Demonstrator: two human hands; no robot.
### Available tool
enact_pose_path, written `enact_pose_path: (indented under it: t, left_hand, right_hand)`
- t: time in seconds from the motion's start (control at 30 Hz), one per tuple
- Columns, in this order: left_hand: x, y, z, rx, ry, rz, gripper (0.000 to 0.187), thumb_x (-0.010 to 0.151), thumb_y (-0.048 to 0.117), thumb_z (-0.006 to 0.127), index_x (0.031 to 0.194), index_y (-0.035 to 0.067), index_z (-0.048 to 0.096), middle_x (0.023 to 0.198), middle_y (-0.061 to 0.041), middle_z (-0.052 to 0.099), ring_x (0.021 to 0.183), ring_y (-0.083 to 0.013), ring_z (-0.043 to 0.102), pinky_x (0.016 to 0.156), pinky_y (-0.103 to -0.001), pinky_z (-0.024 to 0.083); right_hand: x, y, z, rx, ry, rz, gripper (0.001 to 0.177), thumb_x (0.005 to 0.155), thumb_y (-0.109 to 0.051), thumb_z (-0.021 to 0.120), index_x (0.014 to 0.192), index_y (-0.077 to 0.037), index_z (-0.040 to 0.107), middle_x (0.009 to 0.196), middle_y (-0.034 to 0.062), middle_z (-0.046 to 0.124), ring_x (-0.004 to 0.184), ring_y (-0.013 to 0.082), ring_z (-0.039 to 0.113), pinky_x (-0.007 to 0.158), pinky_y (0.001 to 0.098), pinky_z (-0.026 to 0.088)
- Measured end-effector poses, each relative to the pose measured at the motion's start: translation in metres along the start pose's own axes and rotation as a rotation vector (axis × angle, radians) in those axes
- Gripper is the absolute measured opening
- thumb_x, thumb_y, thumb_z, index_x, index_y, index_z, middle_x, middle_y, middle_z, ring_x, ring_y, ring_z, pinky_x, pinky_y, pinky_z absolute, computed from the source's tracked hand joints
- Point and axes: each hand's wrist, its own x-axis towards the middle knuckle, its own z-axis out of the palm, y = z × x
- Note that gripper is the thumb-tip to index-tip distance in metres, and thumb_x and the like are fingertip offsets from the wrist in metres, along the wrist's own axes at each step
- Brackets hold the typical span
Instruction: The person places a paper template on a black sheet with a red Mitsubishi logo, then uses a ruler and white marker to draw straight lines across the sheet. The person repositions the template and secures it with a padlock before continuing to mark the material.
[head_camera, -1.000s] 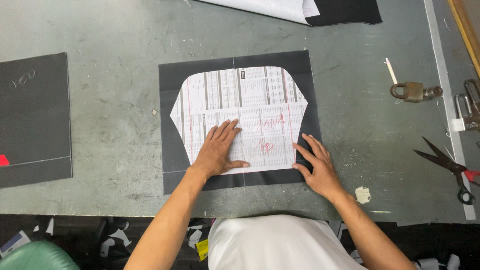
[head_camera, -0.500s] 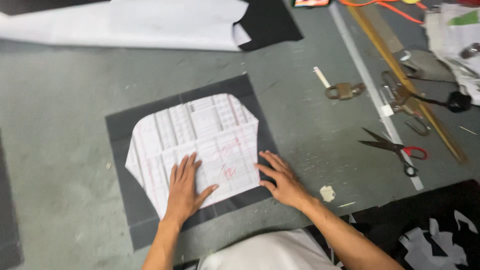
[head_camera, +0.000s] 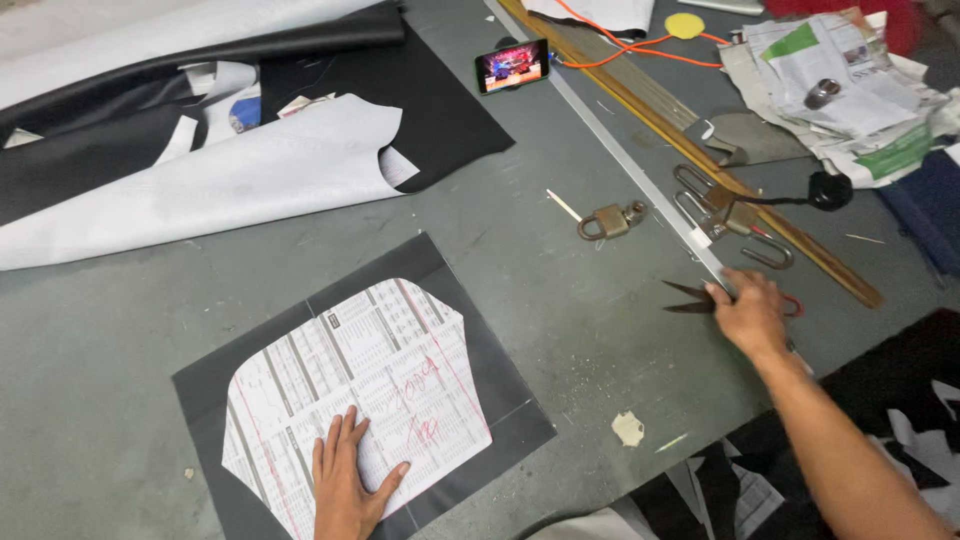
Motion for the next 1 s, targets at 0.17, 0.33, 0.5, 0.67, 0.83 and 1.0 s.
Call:
enact_pose_path:
  t: [0.17, 0.33, 0.5, 0.67, 0.83, 1.0]
  left_hand:
    - [0.006, -0.011, 0.003, 0.05, -0.097, -0.066, 0.092, 0.07, 0.055, 0.083, 0.141, 0.007, 0.051, 0.157, -0.017, 0.036, 0.152, -0.0347, 0.022, 0.122, -0.059, 0.011]
    - [-0.001, 0.0, 0.018, 0.132, 0.003, 0.109, 0.102, 0.069, 0.062, 0.077, 0.147, 0.007, 0.041, 0.159, -0.024, 0.028, 0.149, -0.0413, 0.018, 0.117, -0.065, 0.005]
    - [-0.016, 0.023, 0.061, 0.134, 0.033, 0.257, 0.108, 0.068, 0.074, 0.073, 0.146, 0.009, 0.038, 0.158, -0.026, 0.023, 0.147, -0.0423, 0.015, 0.113, -0.071, 0.002]
    - [-0.029, 0.028, 0.096, 0.146, 0.081, 0.179, 0.11, 0.064, 0.079, 0.071, 0.146, 0.012, 0.039, 0.161, -0.024, 0.024, 0.15, -0.0407, 0.014, 0.115, -0.072, 0.0]
    - [-0.034, 0.026, 0.097, 0.149, -0.006, 0.136, 0.1, 0.074, 0.07, 0.071, 0.151, 0.013, 0.04, 0.162, -0.022, 0.023, 0.153, -0.04, 0.012, 0.114, -0.07, -0.003]
    - [-0.029, 0.045, 0.076, 0.1, 0.03, 0.126, 0.079, 0.081, 0.051, 0.07, 0.146, 0.014, 0.044, 0.162, -0.017, 0.028, 0.152, -0.0344, 0.016, 0.116, -0.065, 0.001]
  right_hand:
    - [-0.01, 0.033, -0.009, -0.098, -0.036, -0.268, 0.067, 0.082, -0.041, 0.079, 0.139, -0.011, 0.065, 0.145, 0.0148, 0.055, 0.131, 0.0359, 0.051, 0.107, 0.0506, 0.042]
    - [-0.031, 0.025, -0.013, -0.09, -0.008, -0.261, 0.043, 0.087, -0.031, 0.074, 0.128, -0.017, 0.073, 0.133, 0.0058, 0.063, 0.121, 0.0282, 0.058, 0.107, 0.0434, 0.048]
    - [-0.043, -0.007, -0.018, -0.103, -0.109, -0.28, 0.035, 0.089, -0.031, 0.072, 0.121, -0.018, 0.076, 0.117, 0.0014, 0.069, 0.109, 0.0238, 0.063, 0.101, 0.0399, 0.051]
    - [-0.041, -0.027, -0.004, 0.229, -0.307, -0.021, 0.028, 0.092, -0.033, 0.067, 0.114, -0.019, 0.078, 0.123, 0.0035, 0.067, 0.11, 0.0257, 0.065, 0.093, 0.0412, 0.052]
    - [-0.009, 0.006, -0.005, -0.098, 0.119, -0.093, 0.05, 0.092, -0.036, 0.075, 0.131, -0.006, 0.069, 0.127, 0.0199, 0.063, 0.118, 0.0397, 0.057, 0.1, 0.0491, 0.047]
    - [-0.004, 0.042, 0.004, -0.142, -0.046, 0.033, 0.036, 0.098, -0.028, 0.07, 0.131, -0.014, 0.07, 0.128, 0.0141, 0.068, 0.121, 0.0347, 0.063, 0.103, 0.0489, 0.052]
